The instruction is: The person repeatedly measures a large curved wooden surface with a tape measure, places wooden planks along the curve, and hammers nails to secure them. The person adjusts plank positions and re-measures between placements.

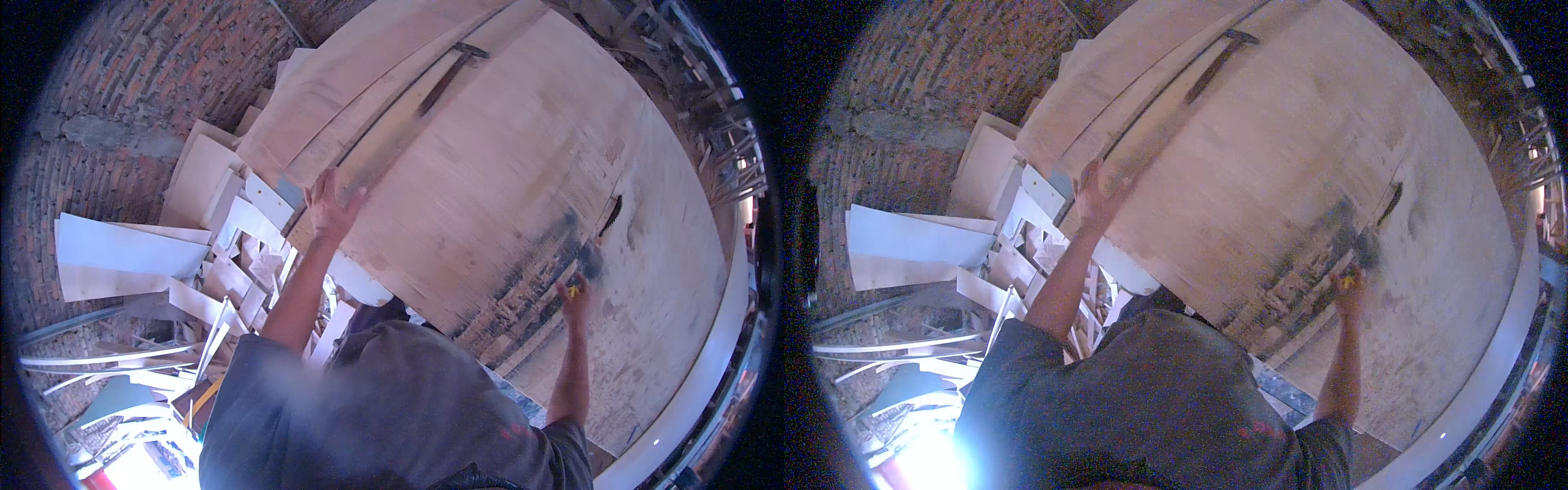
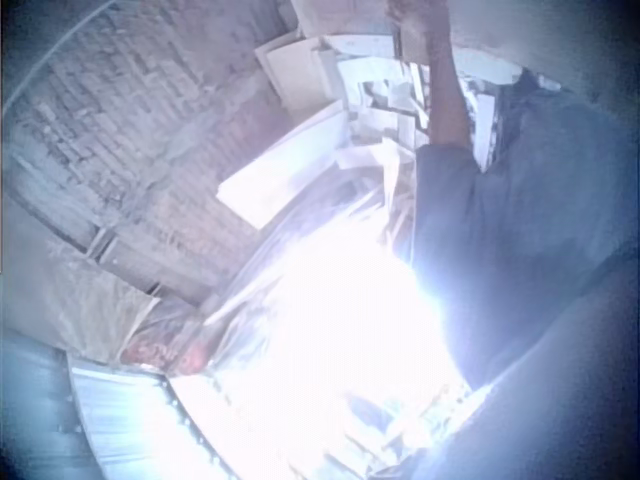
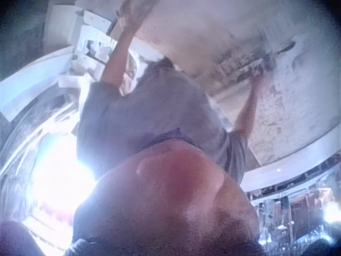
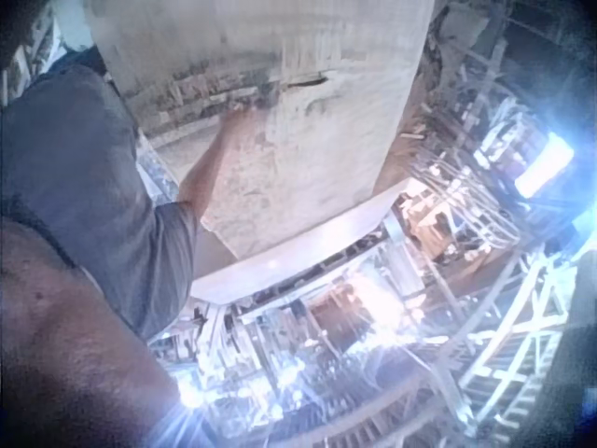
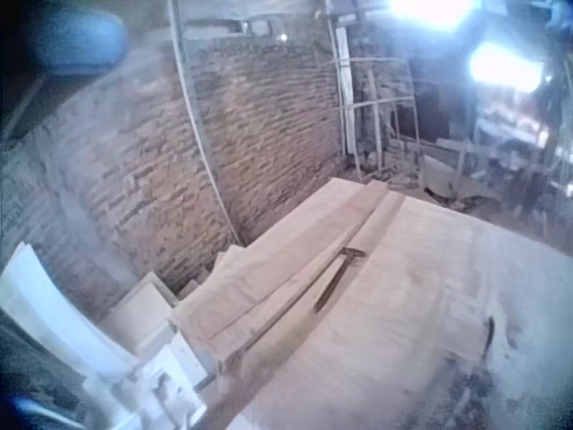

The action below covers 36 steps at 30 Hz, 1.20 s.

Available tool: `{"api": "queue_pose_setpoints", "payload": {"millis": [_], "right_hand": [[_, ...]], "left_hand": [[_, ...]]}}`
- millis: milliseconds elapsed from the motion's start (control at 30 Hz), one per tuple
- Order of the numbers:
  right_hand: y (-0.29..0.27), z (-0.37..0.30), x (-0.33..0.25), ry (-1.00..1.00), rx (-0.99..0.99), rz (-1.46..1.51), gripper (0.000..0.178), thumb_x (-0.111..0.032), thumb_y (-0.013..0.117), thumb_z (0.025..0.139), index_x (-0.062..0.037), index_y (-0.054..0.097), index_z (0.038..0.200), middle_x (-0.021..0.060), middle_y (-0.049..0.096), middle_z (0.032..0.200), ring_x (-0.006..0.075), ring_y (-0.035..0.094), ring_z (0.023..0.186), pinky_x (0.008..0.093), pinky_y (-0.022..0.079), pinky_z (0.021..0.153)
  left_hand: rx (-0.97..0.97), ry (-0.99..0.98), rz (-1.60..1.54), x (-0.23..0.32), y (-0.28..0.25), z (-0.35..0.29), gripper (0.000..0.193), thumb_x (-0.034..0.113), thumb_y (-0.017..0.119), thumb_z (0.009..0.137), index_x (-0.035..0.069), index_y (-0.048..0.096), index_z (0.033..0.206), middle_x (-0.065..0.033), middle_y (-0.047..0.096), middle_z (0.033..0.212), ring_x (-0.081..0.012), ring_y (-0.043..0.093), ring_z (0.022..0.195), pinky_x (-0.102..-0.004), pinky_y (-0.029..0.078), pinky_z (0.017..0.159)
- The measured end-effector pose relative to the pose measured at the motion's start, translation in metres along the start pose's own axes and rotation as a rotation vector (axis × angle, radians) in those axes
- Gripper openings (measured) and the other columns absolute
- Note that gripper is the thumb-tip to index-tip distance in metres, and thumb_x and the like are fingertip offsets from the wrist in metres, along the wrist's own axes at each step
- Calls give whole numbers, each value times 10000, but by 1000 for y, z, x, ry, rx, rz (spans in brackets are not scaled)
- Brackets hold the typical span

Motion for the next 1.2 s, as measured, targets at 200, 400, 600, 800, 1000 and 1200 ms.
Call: {"api": "queue_pose_setpoints", "payload": {"millis": [200, 400, 600, 800, 1000, 1200], "right_hand": [[3, 9, -232, -282, 298, -434, 444, -322, 778, 799, -92, 664, 1161, 181, 678, 1014, 369, 652, 951, 421, 516, 831], [87, 131, -472, -396, 176, 178, 265, -243, 669, 884, -77, 683, 1089, 143, 693, 979, 309, 667, 953, 390, 512, 846], [161, 236, -574, -163, 137, -373, 592, -318, 690, 814, -207, 492, 1361, 154, 644, 1207, 345, 621, 1102, 453, 487, 937], [169, 270, -570, 80, -35, -247, 658, -313, 702, 756, -83, 477, 1331, 198, 649, 1165, 332, 652, 1028, 445, 522, 867], [179, 263, -553, 197, -215, 693, 406, -304, 691, 836, -53, 522, 1107, 69, 577, 748, 199, 562, 589, 370, 492, 538], [202, 106, -656, 395, -487, 1277, 191, -299, 625, 922, -139, 538, 981, -7, 471, 672, 115, 469, 510, 302, 428, 470]], "left_hand": [[-245, 80, 46, -82, 27, 50, 873, 577, 605, 862, 64, 303, 1501, -159, 277, 1566, -307, 234, 1464, -575, 139, 1175], [-359, 258, 61, -79, 52, 61, 869, 582, 574, 874, 86, 276, 1523, -137, 194, 1607, -306, 137, 1496, -570, 78, 1185], [-406, 357, 20, -82, 41, 71, 868, 626, 537, 876, 109, 280, 1526, -122, 174, 1613, -290, 124, 1500, -589, 45, 1180], [-378, 329, -55, -91, 50, 69, 879, 674, 511, 862, 137, 298, 1524, -99, 153, 1617, -260, 79, 1506, -579, 6, 1187], [-351, 321, -132, -93, 42, 72, 875, 654, 547, 852, 148, 304, 1523, -88, 161, 1615, -249, 82, 1505, -580, -7, 1187], [-347, 325, -169, -91, 41, 74, 913, 607, 629, 822, 154, 280, 1534, -107, 175, 1609, -268, 89, 1503, -600, -6, 1178]]}}
Point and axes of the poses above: each hand's wrist, its own z-axis towards the middle knuckle, its own y-axis out of the palm, x = y × z, the point moved 7 cm from there along z, towards the middle knuckle
